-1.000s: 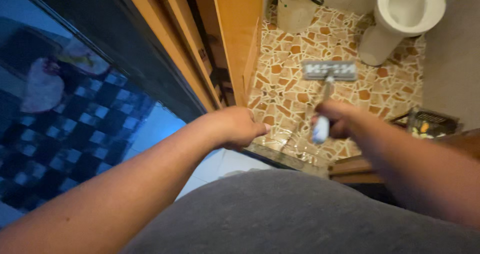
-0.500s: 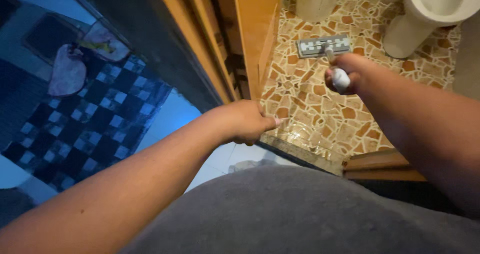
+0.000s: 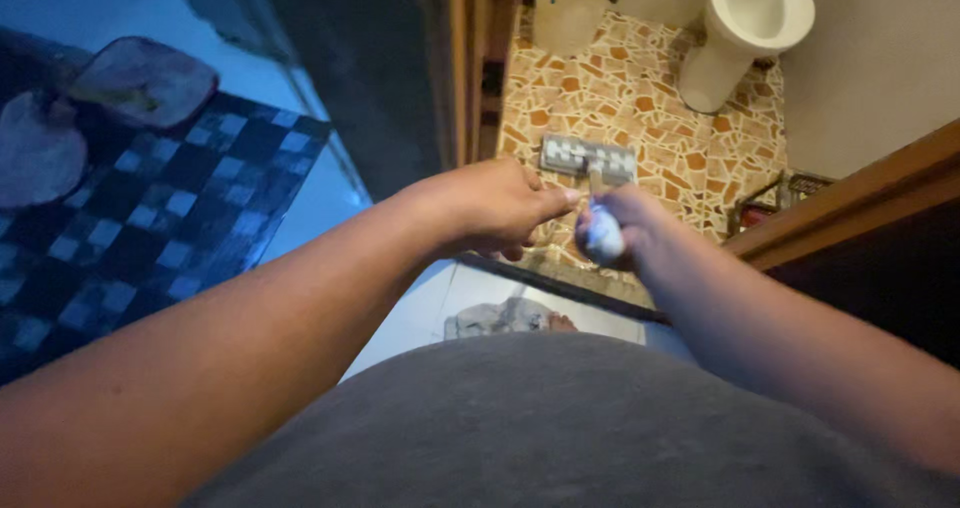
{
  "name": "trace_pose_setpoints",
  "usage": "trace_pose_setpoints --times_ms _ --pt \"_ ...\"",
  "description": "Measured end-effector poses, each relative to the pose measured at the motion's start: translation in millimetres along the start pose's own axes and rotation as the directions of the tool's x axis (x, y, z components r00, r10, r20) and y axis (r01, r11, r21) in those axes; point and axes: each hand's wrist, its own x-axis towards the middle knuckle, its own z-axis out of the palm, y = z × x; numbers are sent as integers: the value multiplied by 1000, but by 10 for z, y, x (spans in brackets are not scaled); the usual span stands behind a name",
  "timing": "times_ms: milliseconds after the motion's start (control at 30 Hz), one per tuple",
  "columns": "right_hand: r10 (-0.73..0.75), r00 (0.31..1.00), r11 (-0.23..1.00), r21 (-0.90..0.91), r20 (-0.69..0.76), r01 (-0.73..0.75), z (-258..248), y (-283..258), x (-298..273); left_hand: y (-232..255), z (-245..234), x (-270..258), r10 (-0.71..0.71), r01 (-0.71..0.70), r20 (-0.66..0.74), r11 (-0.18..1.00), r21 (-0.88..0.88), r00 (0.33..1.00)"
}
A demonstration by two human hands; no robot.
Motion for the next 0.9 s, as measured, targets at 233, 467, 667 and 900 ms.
trace_pose_setpoints --times_ms 233,467,667,900 --pt "111 979 987 -138 173 -87 1022 1259 -1025 -28 95 -1293 -111 109 -13 941 320 994" --pt "-161 986 507 -855 31 109 1304 1780 -1666 -409 98 -1773 -61 279 -355 746 605 933" --pt "-297 910 -127 -956 291 264 1277 1883 -1423 -469 -154 -2020 -143 356 -361 680 641 922" --pt "-332 841 -304 -893 427 332 1407 1953 -1392 -469 -436 -2161 -108 276 -277 668 691 955"
